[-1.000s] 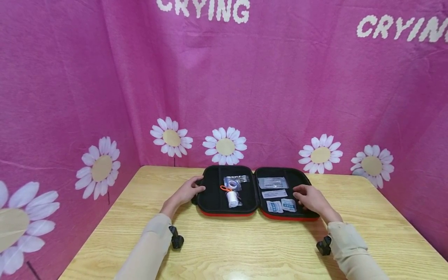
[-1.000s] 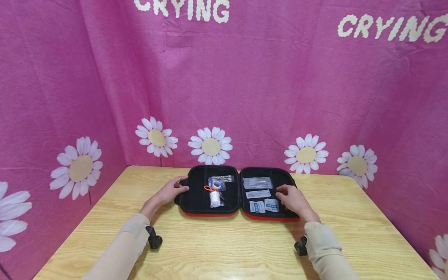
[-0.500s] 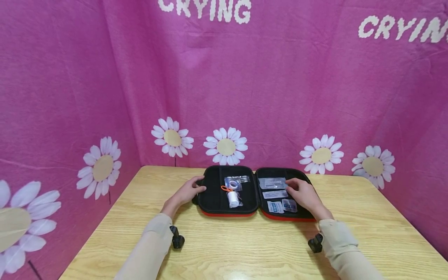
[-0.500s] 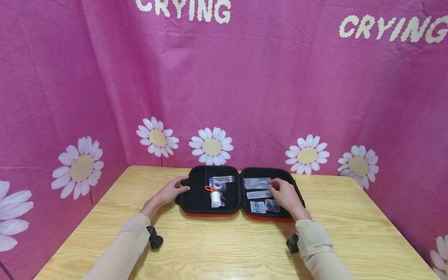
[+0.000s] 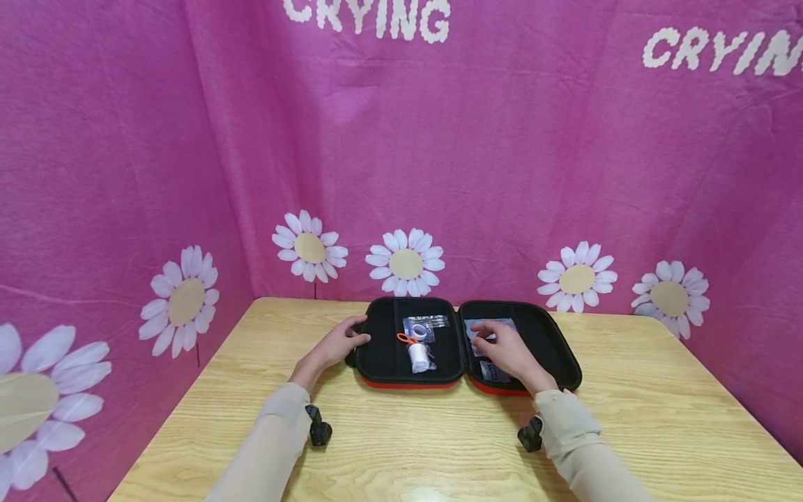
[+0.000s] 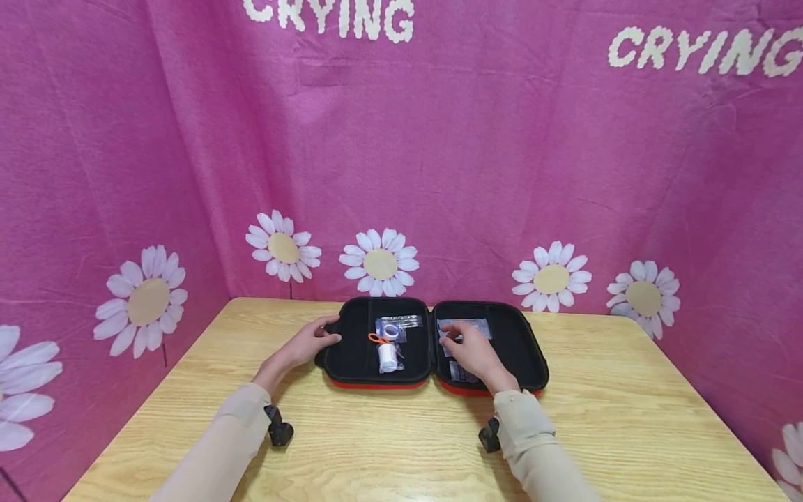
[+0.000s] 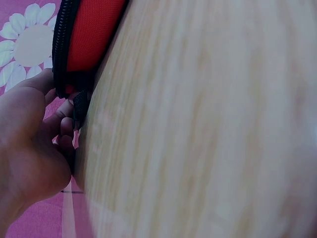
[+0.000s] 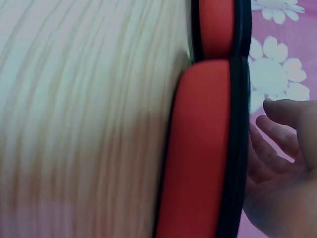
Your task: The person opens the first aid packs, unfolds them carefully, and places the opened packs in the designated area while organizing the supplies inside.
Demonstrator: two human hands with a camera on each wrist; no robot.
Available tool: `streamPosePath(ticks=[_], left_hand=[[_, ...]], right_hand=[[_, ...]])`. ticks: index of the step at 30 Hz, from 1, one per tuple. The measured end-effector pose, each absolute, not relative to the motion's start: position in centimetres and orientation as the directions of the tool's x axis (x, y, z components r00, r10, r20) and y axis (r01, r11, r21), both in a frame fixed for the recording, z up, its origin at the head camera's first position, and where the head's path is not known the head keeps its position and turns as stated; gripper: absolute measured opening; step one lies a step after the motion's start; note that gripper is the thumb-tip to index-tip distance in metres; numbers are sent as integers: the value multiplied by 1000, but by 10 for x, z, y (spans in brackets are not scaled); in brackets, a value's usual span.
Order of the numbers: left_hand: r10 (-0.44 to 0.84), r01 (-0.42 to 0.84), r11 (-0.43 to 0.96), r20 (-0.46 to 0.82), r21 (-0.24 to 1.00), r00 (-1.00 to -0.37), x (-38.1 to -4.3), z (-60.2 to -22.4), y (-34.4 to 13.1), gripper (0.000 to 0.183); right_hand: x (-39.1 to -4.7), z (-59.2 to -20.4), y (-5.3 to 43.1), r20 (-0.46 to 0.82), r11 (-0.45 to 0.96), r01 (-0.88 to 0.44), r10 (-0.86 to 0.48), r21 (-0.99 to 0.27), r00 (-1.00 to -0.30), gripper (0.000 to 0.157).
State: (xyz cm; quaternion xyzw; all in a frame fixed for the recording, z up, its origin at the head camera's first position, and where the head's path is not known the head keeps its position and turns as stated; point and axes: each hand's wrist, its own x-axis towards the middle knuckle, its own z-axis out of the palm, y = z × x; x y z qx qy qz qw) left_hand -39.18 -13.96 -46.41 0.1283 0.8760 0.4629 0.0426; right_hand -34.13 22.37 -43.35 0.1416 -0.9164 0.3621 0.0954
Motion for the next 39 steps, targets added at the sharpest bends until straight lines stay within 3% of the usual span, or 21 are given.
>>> streamPosePath(ticks=[8, 21, 28, 39], left_hand=[[260, 184, 533, 46, 826, -964, -389, -462, -137, 56], [264, 194, 538, 55, 820, -963, -390, -462, -139, 56], [262, 194, 566, 49, 801, -964, -390, -462, -137, 55], [229, 300, 715, 194, 631, -954, -388, -450, -128, 48]], right_hand=[[-343, -446, 204, 277, 686, -340, -205, -643, -939, 38], [-342, -452, 199, 121, 641, -205, -173, -740, -977, 45], [-345, -457, 200, 106, 603, -178, -153, -778, -983, 46], [-344, -457, 202, 111, 585, -178, -149, -791, -983, 48]])
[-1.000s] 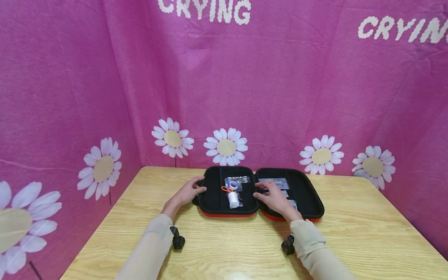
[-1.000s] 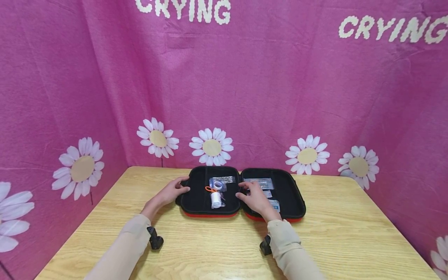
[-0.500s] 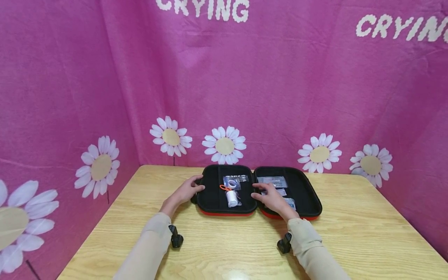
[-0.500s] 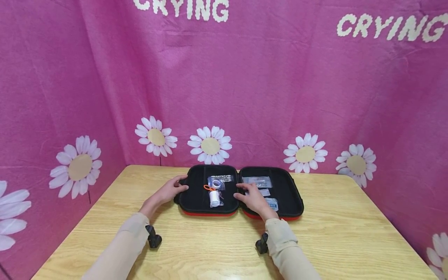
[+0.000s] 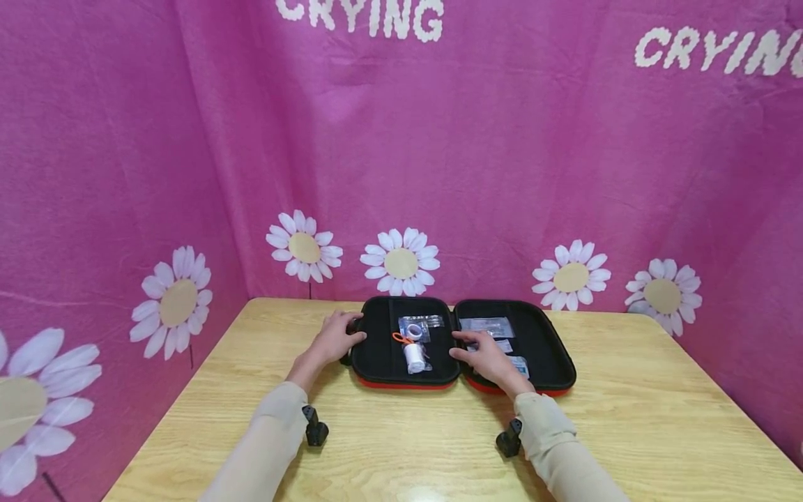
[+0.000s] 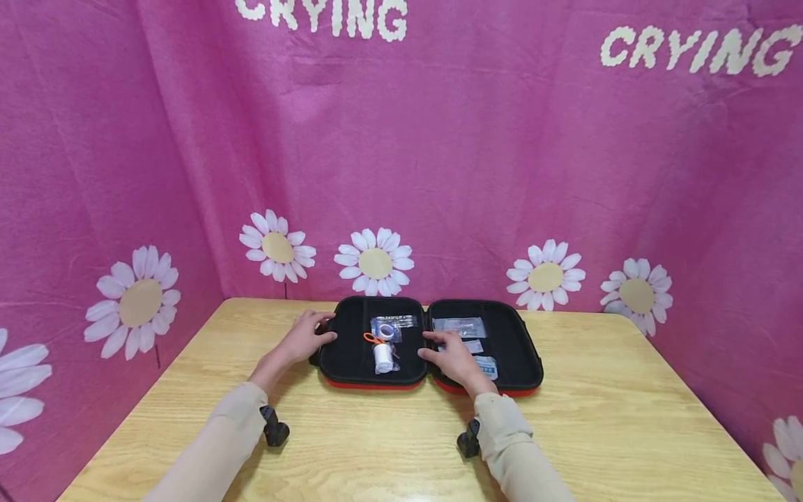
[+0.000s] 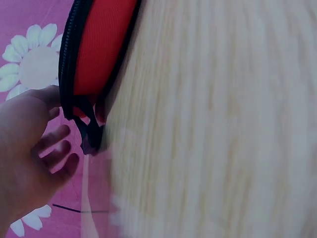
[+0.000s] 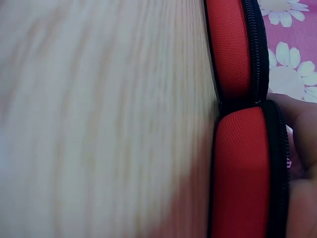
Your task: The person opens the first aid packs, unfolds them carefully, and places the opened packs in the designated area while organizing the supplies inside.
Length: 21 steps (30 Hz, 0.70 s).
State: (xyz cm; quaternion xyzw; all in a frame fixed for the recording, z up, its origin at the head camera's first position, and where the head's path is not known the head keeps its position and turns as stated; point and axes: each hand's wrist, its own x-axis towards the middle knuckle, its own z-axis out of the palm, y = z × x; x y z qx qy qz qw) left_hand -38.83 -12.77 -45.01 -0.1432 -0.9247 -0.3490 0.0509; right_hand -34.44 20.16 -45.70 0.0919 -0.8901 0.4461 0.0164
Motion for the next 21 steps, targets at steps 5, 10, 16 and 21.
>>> streamPosePath(ticks=[5, 10, 16, 21], left_hand=[[242, 357, 715, 267, 601, -933, -389, -446, -115, 40], [299, 415, 666, 288, 620, -910, -391, -440, -98, 38], [363, 441, 638, 258, 632, -895, -392, -435, -82, 37], [469, 510, 610, 242, 607, -849, -391, -436, -73, 36]], right_hand=[[-343, -458, 203, 113, 579, -177, -145, -796, -983, 49], [-343, -458, 202, 123, 573, -184, -144, -799, -982, 49], [-344, -459, 201, 121, 568, -184, -147, -802, -982, 50], [-345, -458, 201, 116, 567, -177, -142, -805, -983, 49]])
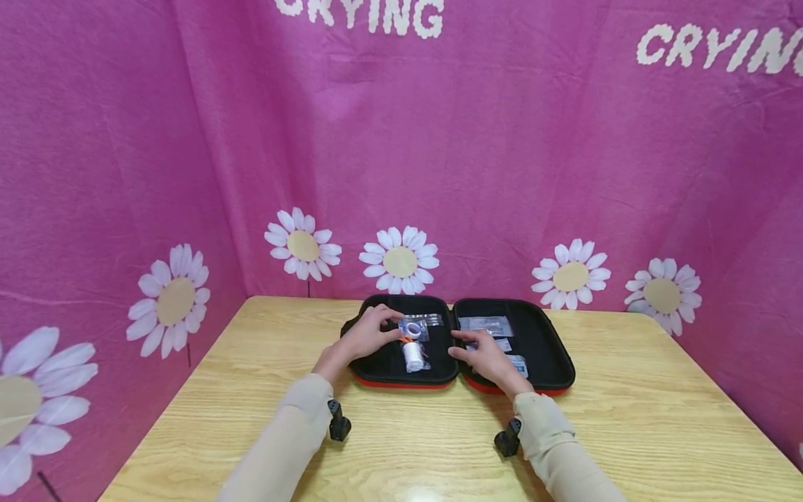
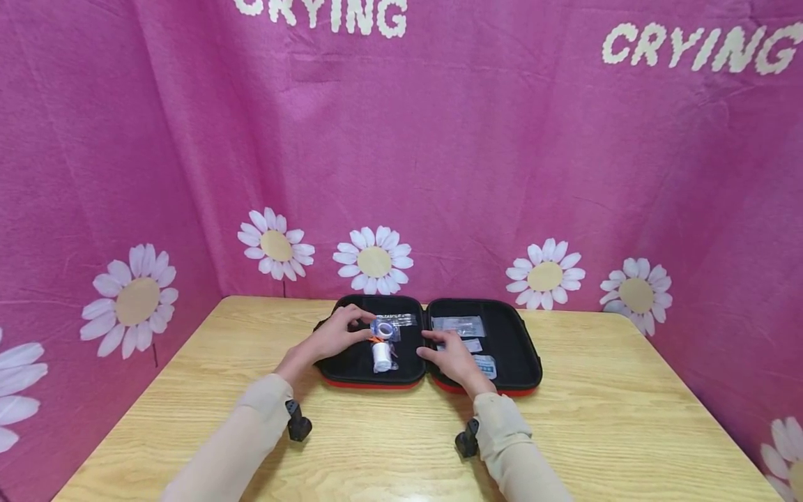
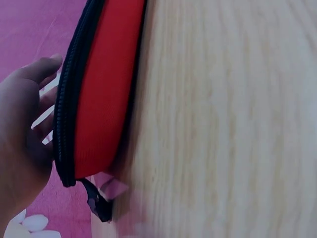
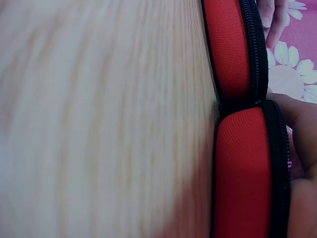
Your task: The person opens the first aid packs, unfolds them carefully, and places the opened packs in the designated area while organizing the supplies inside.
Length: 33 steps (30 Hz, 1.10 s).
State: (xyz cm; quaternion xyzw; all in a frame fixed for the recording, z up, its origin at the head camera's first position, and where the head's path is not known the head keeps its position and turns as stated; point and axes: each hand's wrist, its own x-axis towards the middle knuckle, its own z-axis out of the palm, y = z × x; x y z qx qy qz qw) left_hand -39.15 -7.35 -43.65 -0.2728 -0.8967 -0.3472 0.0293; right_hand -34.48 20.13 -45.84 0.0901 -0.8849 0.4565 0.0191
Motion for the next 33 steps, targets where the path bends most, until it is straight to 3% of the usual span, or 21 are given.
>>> streamPosePath(ticks=[15, 33], left_hand=[[752, 694, 537, 101, 479, -651, -388, -437, -63, 43], [698, 714, 566, 221, 413, -681, -381, -435, -74, 30]], right_hand=[[-344, -459, 202, 119, 566, -179, -142, -805, -983, 49], [-343, -459, 202, 109, 577, -169, -137, -799, -985, 49]])
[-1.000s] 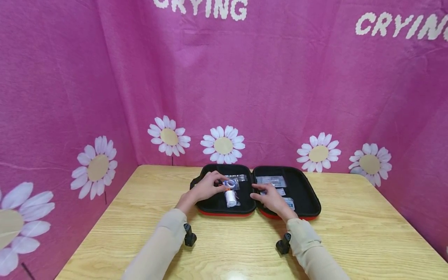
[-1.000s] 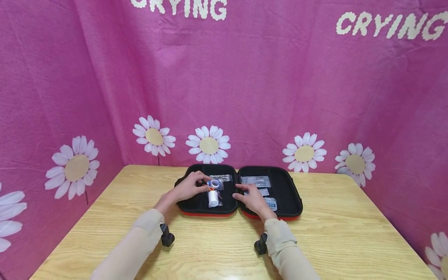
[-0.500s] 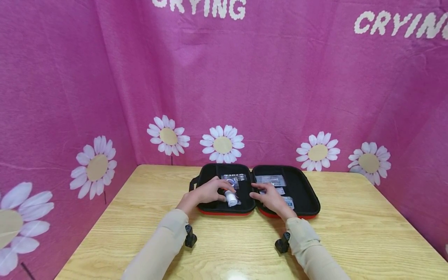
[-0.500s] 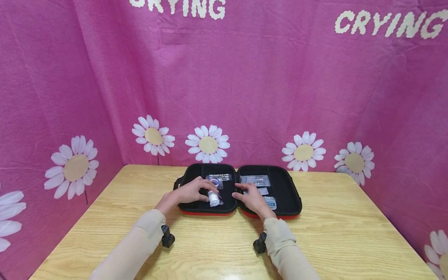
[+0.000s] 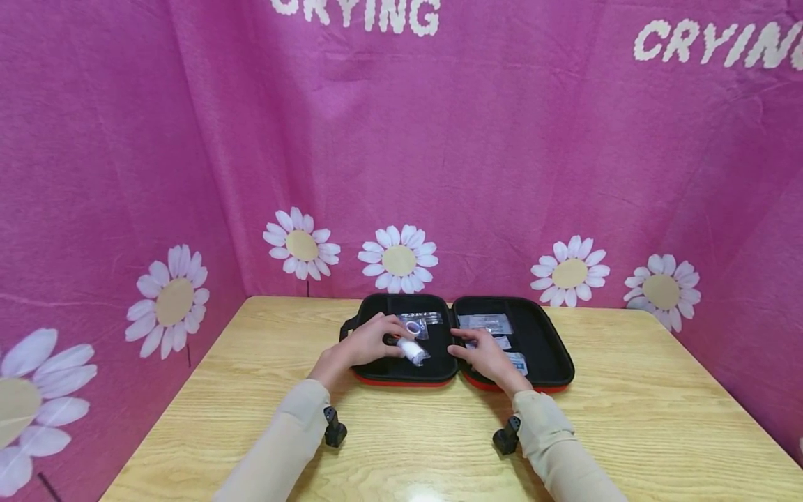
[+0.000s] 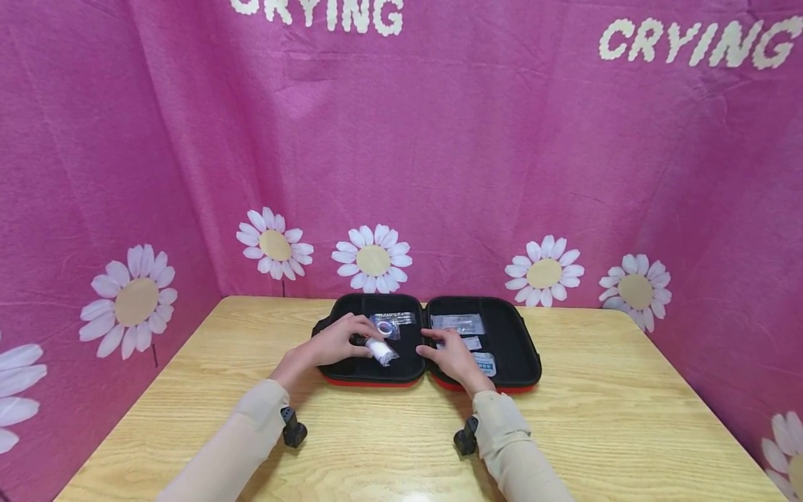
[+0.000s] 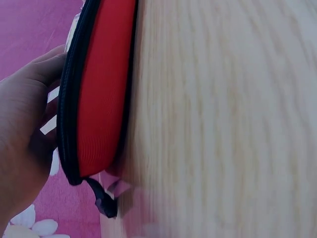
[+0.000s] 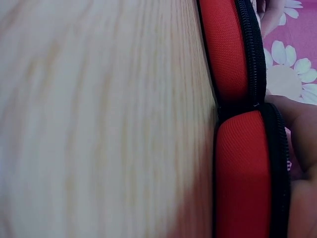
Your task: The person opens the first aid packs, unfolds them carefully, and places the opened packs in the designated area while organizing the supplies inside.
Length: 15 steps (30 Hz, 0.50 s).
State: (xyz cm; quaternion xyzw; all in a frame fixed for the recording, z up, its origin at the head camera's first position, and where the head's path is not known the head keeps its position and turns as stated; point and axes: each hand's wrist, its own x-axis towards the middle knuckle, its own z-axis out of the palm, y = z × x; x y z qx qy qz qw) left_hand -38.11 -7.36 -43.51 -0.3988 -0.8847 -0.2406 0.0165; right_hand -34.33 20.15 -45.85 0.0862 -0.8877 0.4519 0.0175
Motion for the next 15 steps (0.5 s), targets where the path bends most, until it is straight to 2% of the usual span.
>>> streamPosePath(ticks=[9, 15], left_hand=[[644, 682, 560, 270, 469, -715, -380, -435, -93, 30], [582, 606, 577, 246, 548, -775, -383, -438, -108, 29]], right_hand=[[-344, -461, 202, 118, 576, -170, -127, -799, -985, 49], [-343, -460, 200, 116, 567, -163, -119, -808, -986, 49]])
